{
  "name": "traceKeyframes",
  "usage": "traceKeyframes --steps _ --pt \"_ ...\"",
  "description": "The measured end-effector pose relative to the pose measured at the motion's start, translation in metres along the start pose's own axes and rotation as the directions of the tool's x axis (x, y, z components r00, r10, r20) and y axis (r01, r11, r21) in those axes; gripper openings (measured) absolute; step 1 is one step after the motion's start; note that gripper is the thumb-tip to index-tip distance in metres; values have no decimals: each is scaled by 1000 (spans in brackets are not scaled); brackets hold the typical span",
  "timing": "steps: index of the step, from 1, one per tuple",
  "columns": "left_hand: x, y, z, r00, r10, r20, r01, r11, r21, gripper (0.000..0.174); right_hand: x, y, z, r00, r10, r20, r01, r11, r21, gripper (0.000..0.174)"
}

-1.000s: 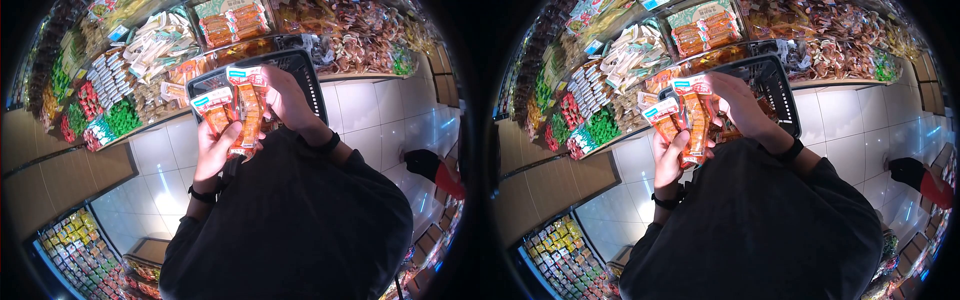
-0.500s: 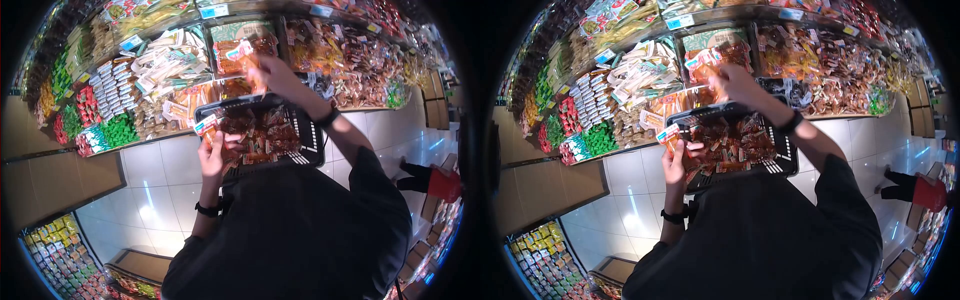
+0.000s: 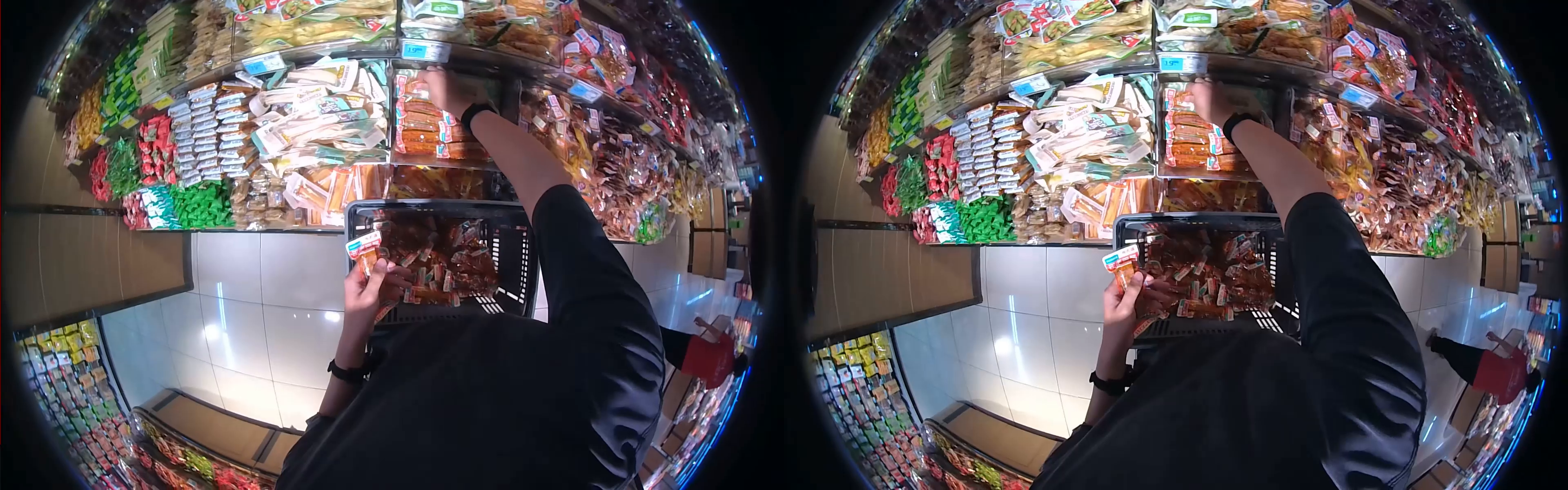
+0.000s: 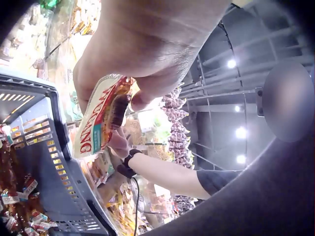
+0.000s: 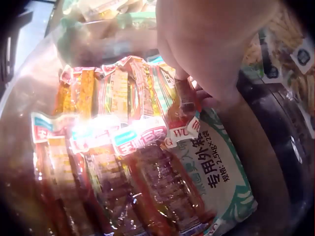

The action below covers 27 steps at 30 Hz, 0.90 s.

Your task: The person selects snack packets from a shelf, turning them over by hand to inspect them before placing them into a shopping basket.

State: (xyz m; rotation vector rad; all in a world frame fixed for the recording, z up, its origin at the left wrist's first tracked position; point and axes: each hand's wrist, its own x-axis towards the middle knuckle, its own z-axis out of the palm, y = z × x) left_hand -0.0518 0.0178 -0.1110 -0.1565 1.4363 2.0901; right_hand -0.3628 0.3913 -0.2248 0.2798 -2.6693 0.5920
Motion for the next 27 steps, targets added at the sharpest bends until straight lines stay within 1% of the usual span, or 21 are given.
traceKeyframes --steps 2,3,5,6,8,9,11,12,13,14,15,16,17,18,20,21,22,24,25,26,27 --pt "1 1 -1 999 -28 -14 28 1000 0 29 -1 -6 -3 985 -164 -57 158 982 -99 22" --pt "3 -2 -2 999 -29 -15 29 1000 -1 29 0 -8 -6 985 -165 -55 159 982 -98 22" --pt "9 -10 -6 997 -16 73 28 986 -165 28 -2 -13 -11 990 -112 -88 103 990 -101 28" --pt "9 -9 -2 997 -17 73 29 986 -167 28 -4 -16 -17 990 -111 -86 103 990 -101 28" --pt "10 -4 6 1000 11 11 -10 996 -86 32 -13 -24 -32 957 -187 -220 192 981 1 31" --pt "11 -3 7 999 8 49 -3 995 -104 35 -22 -40 -49 957 -189 -220 194 981 2 31" --pt "8 3 14 998 30 64 -22 993 -114 35 -59 -96 -98 976 31 -217 34 956 290 18" --pt "6 5 18 996 48 80 -38 992 -122 35 -83 -119 -116 992 103 -68 -63 897 438 17" --pt "5 6 22 993 37 110 -21 990 -143 35 -110 -144 -134 984 151 92 -177 810 559 18" --pt "3 8 26 993 34 111 -19 991 -134 35 -135 -176 -156 960 109 257 -242 786 569 17" --pt "0 12 30 983 26 183 -10 996 -90 32 -156 -210 -180 888 96 449 -399 643 653 19" --pt "-4 15 35 967 9 256 2 999 -43 30 -185 -229 -183 753 97 650 -647 283 708 21" --pt "-7 17 41 951 10 309 -17 1000 18 32 -204 -253 -195 713 142 687 -700 202 685 17" --pt "-11 20 54 949 148 277 -212 953 217 34 -222 -268 -202 657 165 736 -751 236 617 22" --pt "-11 15 66 880 303 365 -446 790 421 33 -244 -295 -209 762 234 604 -629 49 776 31" --pt "-17 18 69 911 183 369 -352 811 468 45 -253 -291 -206 776 238 583 -620 124 775 40" --pt "-19 19 71 924 48 380 -210 893 398 45 -262 -291 -205 764 285 578 -620 76 781 37" --pt "-32 27 90 941 1 337 -130 924 360 30 -271 -298 -213 808 388 443 -517 107 849 32" --pt "-30 22 92 921 129 367 -299 837 458 29 -277 -298 -216 807 401 434 -510 103 854 32" --pt "-29 17 90 918 122 377 -302 832 465 29 -282 -298 -218 779 456 432 -525 98 845 30" --pt "-28 14 87 908 171 381 -377 730 570 28 -285 -299 -219 749 506 428 -539 91 837 28"
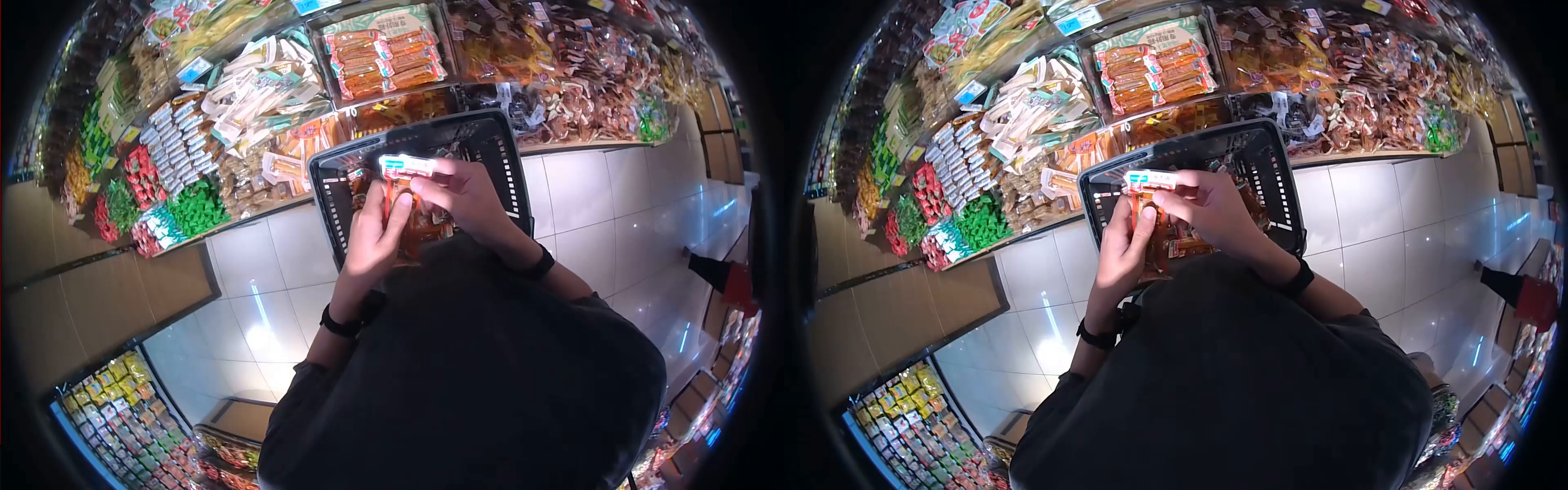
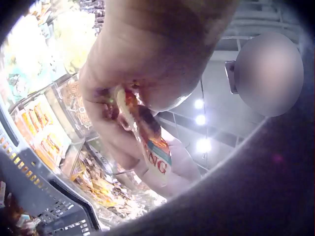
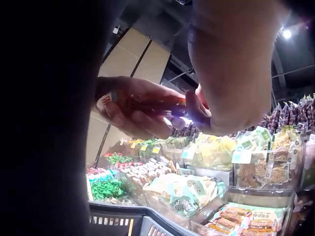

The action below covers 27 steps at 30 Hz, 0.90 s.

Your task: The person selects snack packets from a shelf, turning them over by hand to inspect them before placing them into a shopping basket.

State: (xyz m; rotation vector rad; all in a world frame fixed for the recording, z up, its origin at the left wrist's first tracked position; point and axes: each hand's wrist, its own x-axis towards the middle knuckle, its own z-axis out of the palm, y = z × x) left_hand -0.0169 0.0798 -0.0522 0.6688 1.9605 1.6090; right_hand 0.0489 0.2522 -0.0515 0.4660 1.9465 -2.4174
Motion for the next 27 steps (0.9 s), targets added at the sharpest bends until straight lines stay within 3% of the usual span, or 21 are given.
traceKeyframes --steps 2,3,4,5,6,7,9,12,14,19,21,23,24,25,27 --pt "-2 -2 3 989 121 -86 -96 963 251 32 -7 -2 2 999 -49 0 48 996 73 27" --pt "-4 -5 4 989 125 -80 -100 960 260 32 -11 -5 4 996 -90 5 89 987 135 27" --pt "-7 -12 3 999 -30 -34 25 991 -129 36 -15 -12 6 992 -100 76 84 978 189 28" --pt "-8 -15 1 986 -156 65 168 856 -489 41 -19 -16 7 991 -110 77 93 976 196 28" --pt "-8 15 -6 947 -275 167 322 827 -461 47 -23 -18 8 982 -161 98 139 969 203 29" --pt "-6 7 -12 925 -69 373 310 703 -640 49 -27 -19 10 971 -210 119 182 960 212 31" --pt "-3 7 -16 796 204 569 520 250 -817 49 -27 -17 18 961 -277 -1 275 953 129 36" --pt "-7 7 -17 760 231 607 584 164 -795 53 -29 -21 20 966 -247 83 240 967 84 34" --pt "-11 5 -16 754 233 614 605 117 -787 54 -27 -14 26 959 -248 134 221 957 187 31" --pt "-15 2 -17 703 334 628 624 134 -770 54 -29 -14 30 955 -241 173 203 956 212 28" --pt "-17 6 -17 694 382 611 621 113 -776 62 -32 -16 32 945 -268 190 217 943 252 31" --pt "-17 17 -15 730 360 581 567 156 -809 56 -34 -14 36 951 -271 152 217 929 299 32" --pt "-18 27 -13 897 99 431 331 497 -802 47 -34 -12 36 956 -270 112 218 913 345 33" --pt "-19 31 -11 988 -68 142 139 795 -590 38 -32 -11 35 955 -276 112 225 914 337 33" --pt "-20 29 0 979 -89 -184 -3 894 -448 19 -30 -6 33 982 -150 118 83 894 441 33"
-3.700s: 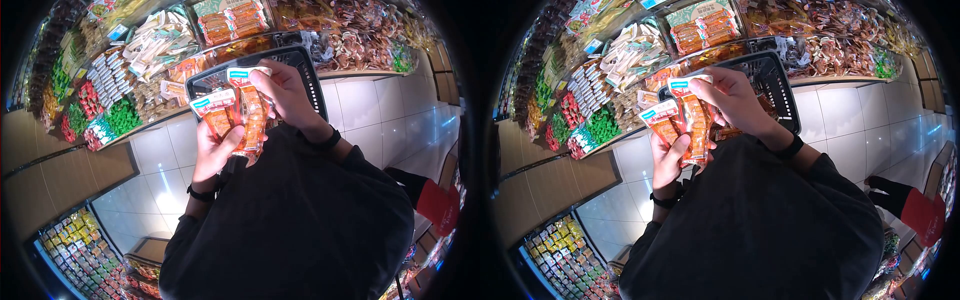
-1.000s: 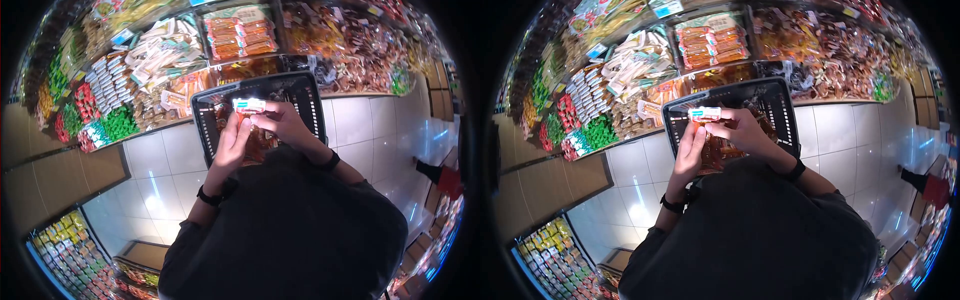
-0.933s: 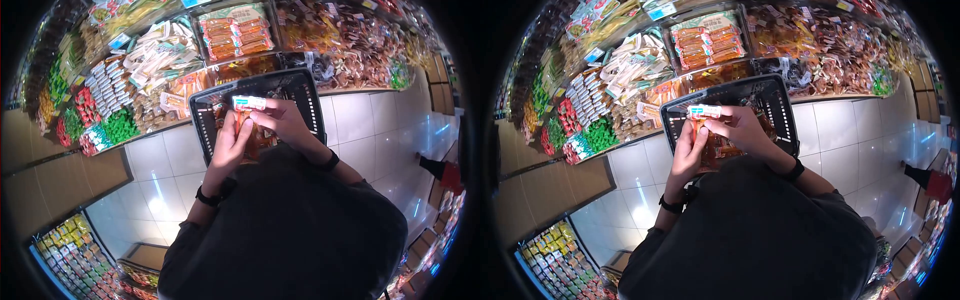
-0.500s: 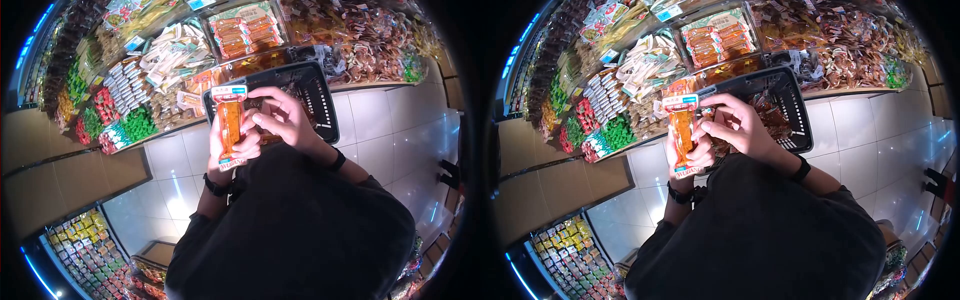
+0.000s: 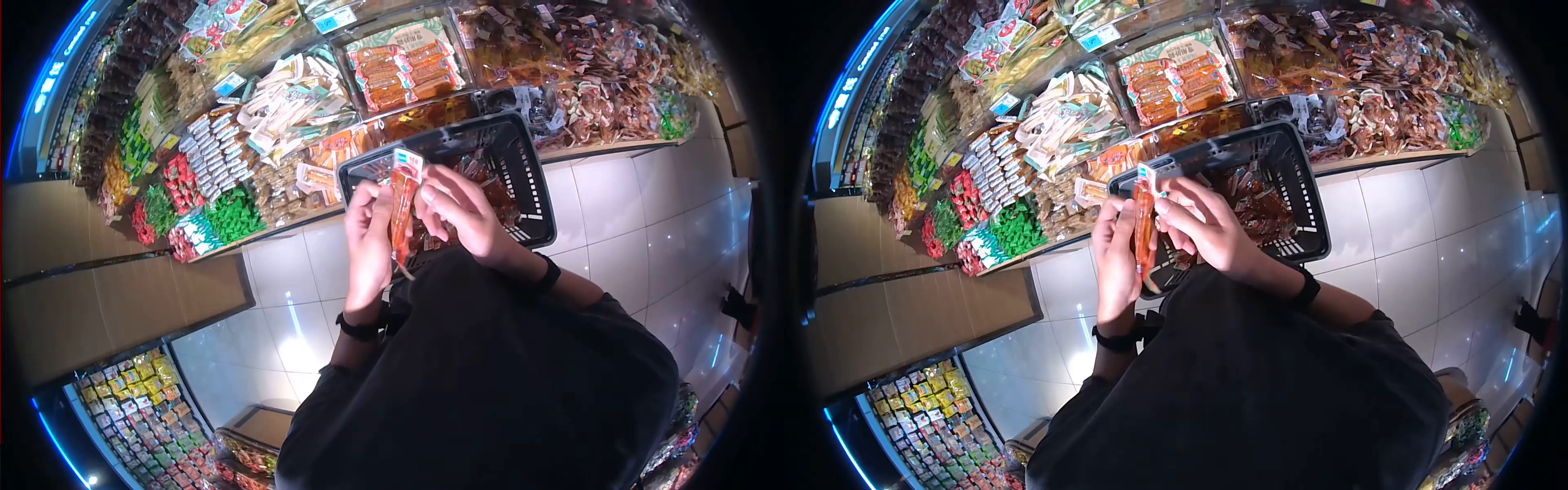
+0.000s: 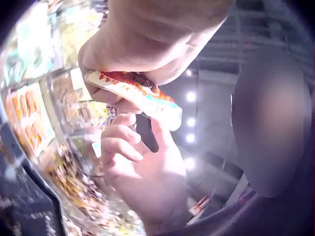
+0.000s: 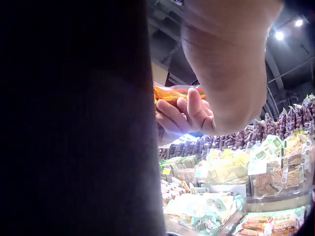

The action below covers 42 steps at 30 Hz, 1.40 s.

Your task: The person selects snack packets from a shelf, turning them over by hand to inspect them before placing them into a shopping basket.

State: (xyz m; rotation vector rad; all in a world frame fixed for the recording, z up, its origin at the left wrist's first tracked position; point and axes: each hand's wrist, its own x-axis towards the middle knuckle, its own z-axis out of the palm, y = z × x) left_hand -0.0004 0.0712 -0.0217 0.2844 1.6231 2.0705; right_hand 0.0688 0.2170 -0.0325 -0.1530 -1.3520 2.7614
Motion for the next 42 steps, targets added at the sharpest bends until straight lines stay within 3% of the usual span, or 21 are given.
traceKeyframes --steps 3,6,16,17,18,20,22,24,25,27,31,32,34,35,36,37,38,39,40,41,42 --pt "-4 3 5 959 262 -106 -186 866 463 18 1 7 0 999 -12 -32 7 990 -140 25" --pt "-8 2 11 938 339 -69 -227 754 616 18 3 11 -6 999 -9 -36 1 979 -202 20" --pt "1 -10 -2 961 254 -111 -178 873 455 14 18 17 -7 994 -105 -37 96 977 -192 14" --pt "3 -12 -3 947 290 -135 -201 867 456 14 22 2 -11 998 9 -66 -28 959 -283 16" --pt "8 -18 -6 927 343 -155 -259 880 399 15 38 2 -24 996 -51 -77 22 941 -339 18" --pt "15 -25 -22 913 381 -145 -295 863 411 15 81 -21 -53 936 -349 38 251 589 -768 21" --pt "19 -29 -37 945 301 -127 -239 902 359 15 131 -43 -86 887 -426 178 273 173 -946 19" --pt "20 -41 -47 963 256 -83 -214 915 341 17 195 -46 -131 814 -480 327 287 -157 -945 17" --pt "20 -47 -50 966 251 -57 -220 921 322 16 220 -47 -147 810 -478 341 291 -177 -940 17" --pt "20 -58 -54 980 199 -12 -188 946 265 16 268 -48 -175 767 -426 480 311 -407 -859 12" --pt "20 -65 -55 995 91 -30 -80 961 264 16 355 -29 -244 909 -161 384 261 -498 -827 15" --pt "20 -61 -53 997 57 -58 -42 972 232 15 378 -19 -259 933 -182 310 209 -427 -880 16" --pt "22 -70 -67 998 59 -34 -48 968 248 16 375 -29 -240 948 -120 296 148 -657 -739 24" --pt "23 -58 -66 997 76 -28 -65 953 295 17 382 -30 -229 953 -123 276 156 -584 -796 27" --pt "24 -68 -75 999 36 -16 -29 950 312 17 378 -35 -215 971 -170 165 92 -374 -923 26" --pt "26 -74 -82 998 54 25 -59 944 325 16 385 -30 -216 976 -180 123 38 -413 -910 28" --pt "25 -59 -78 997 -76 0 74 970 231 16 382 -33 -205 980 -190 63 -7 -346 -938 29" --pt "29 -79 -88 1000 -7 27 1 972 233 15 402 -17 -225 976 -215 7 -61 -305 -951 29" --pt "31 -83 -93 998 -57 38 45 964 262 16 392 -24 -206 974 -225 -12 -113 -440 -891 27" --pt "31 -82 -97 993 -110 35 95 951 294 19 387 -20 -203 961 -248 124 -71 -654 -753 24" --pt "34 -82 -98 994 -94 63 71 953 294 19 385 -20 -203 959 -231 164 -54 -717 -695 22"
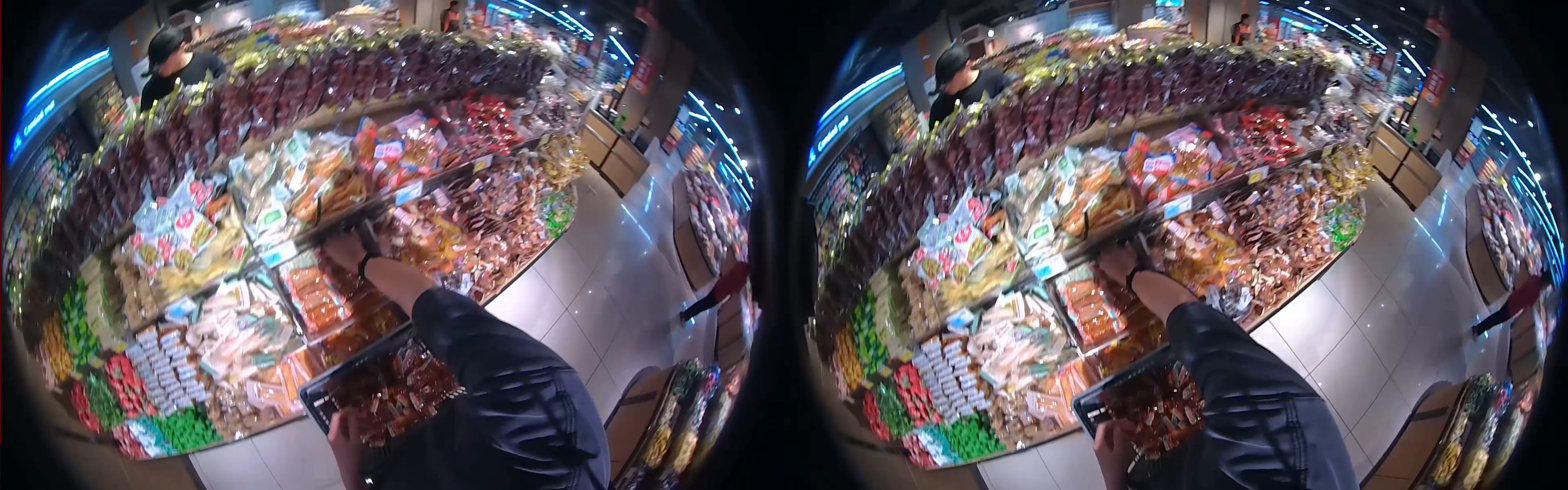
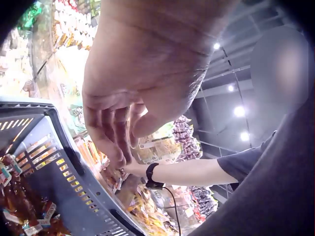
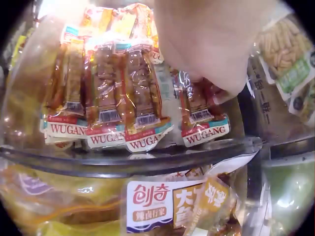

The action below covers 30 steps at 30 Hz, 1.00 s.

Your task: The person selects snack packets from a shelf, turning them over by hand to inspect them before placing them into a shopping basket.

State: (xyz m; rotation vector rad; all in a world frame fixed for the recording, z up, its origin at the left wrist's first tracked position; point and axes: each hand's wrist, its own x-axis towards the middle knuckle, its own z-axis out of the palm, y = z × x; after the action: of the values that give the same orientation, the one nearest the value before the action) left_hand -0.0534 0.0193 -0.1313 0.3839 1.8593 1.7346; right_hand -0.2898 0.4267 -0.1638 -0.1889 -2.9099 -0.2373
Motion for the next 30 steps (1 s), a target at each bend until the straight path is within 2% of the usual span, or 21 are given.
traceKeyframes --steps 1,2,4,8,10,14,16,17,19,20,21,23,25,27,29,30 --pt "2 0 0 1000 -4 -29 5 1000 29 15 -1 1 5 999 -24 -23 23 999 -30 23" --pt "3 2 1 998 -13 -60 16 998 58 13 -3 0 4 1000 -3 -20 4 1000 22 23" --pt "7 5 4 999 -19 -30 19 1000 14 14 -2 6 20 989 -115 -97 109 992 -66 27" --pt "13 0 9 1000 12 0 -12 1000 -15 14 -5 17 24 991 -122 -47 122 992 9 32" --pt "12 3 10 1000 3 13 -2 1000 -29 14 -6 20 32 963 -197 -182 189 980 -59 35" --pt "12 9 15 1000 18 16 -18 1000 -3 13 -10 16 29 963 -164 -212 155 986 -59 33" --pt "12 12 17 1000 17 14 -17 1000 19 13 -14 12 9 995 -101 6 101 995 -6 34" --pt "10 10 16 999 -23 -23 22 999 -33 13 -19 9 6 995 -97 2 98 995 -6 34" --pt "13 -7 5 997 -56 -47 52 995 -80 14 -37 2 10 958 -232 -169 219 971 -94 35" --pt "16 -37 -12 976 154 -154 -119 970 214 21 -55 -3 -1 945 -246 -213 264 963 58 37" --pt "16 -60 -25 905 379 -194 -242 832 499 28 -78 -8 -21 930 -257 -261 314 927 204 40" --pt "10 -85 -39 913 346 -214 -202 842 500 32 -135 -23 -55 952 -201 -231 273 899 342 46" --pt "0 -114 -53 929 272 -251 -119 860 496 40 -197 -32 -72 967 -116 -228 198 905 376 52" --pt "-10 -132 -59 937 196 -287 -34 874 485 48 -265 -36 -87 991 69 -112 2 845 534 56" --pt "-20 -143 -63 938 116 -327 56 880 472 56 -325 -38 -103 965 260 -20 -217 847 486 60" --pt "-20 -145 -62 935 80 -345 95 881 464 60 -352 -37 -100 928 365 76 -360 825 436 69"
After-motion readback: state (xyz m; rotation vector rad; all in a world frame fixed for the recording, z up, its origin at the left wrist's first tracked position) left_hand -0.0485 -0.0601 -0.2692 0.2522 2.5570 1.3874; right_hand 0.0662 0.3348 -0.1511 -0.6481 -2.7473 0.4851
